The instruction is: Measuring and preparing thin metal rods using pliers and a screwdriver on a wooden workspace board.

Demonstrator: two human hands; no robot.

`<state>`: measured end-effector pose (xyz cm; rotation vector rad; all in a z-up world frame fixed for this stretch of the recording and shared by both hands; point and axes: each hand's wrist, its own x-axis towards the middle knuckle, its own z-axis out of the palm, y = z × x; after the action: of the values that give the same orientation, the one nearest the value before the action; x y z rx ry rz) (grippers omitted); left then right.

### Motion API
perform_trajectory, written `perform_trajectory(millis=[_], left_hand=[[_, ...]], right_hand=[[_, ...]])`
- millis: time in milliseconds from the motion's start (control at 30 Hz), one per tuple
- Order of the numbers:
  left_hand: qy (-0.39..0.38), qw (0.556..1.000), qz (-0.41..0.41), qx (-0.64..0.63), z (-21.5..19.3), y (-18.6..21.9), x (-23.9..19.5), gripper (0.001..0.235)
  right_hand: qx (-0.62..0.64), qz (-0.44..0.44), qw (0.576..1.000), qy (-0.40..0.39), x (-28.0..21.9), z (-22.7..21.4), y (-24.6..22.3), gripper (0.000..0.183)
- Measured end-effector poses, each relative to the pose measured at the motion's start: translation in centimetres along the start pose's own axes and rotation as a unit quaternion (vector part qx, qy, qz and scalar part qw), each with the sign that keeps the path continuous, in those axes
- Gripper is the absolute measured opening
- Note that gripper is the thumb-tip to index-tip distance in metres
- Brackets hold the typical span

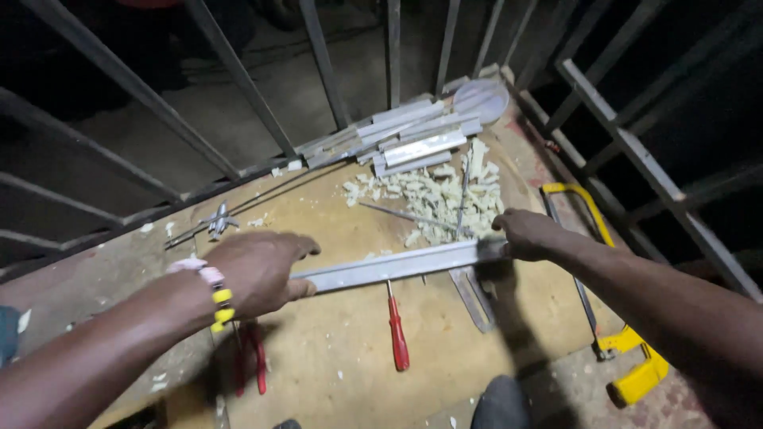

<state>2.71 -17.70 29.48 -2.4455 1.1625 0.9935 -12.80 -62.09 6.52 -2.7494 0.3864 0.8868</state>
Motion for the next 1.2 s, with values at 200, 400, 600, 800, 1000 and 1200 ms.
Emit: perform_trajectory(millis=[200,400,600,800,1000,1200], left_hand=[[0.031,0.999,-0.026,0.028,2.8,2.1,2.2,0.056],[0.016,0.995,-0.102,-0.007,19.9,-0.4,15.9,0.055],[0.036,0.904,-0.26,-0.339,29.2,12.4,14.0,0.073],[0.106,0.828,-0.313,-0.452,30.6,18.7,9.3,0.029],[0.025,0.858,-0.315,-0.405,32.5,17.3,7.2,0.042],[0.011,0.872,-0.266,-0.41,32.4,14.7,7.8,0.047]], right_hand=[[0.014,-0.026,0.999,0.042,1.6,7.0,1.1,0.09],[0.171,0.016,0.974,0.146,-1.2,13.8,1.9,0.072],[0.146,0.044,0.923,0.353,-8.3,12.9,-4.4,0.043],[0.256,0.125,0.934,0.216,-10.5,15.1,-7.8,0.073],[0.316,0.18,0.923,0.127,-9.6,14.8,-6.4,0.092],[0.277,0.145,0.945,0.099,-9.1,13.1,-7.7,0.039]])
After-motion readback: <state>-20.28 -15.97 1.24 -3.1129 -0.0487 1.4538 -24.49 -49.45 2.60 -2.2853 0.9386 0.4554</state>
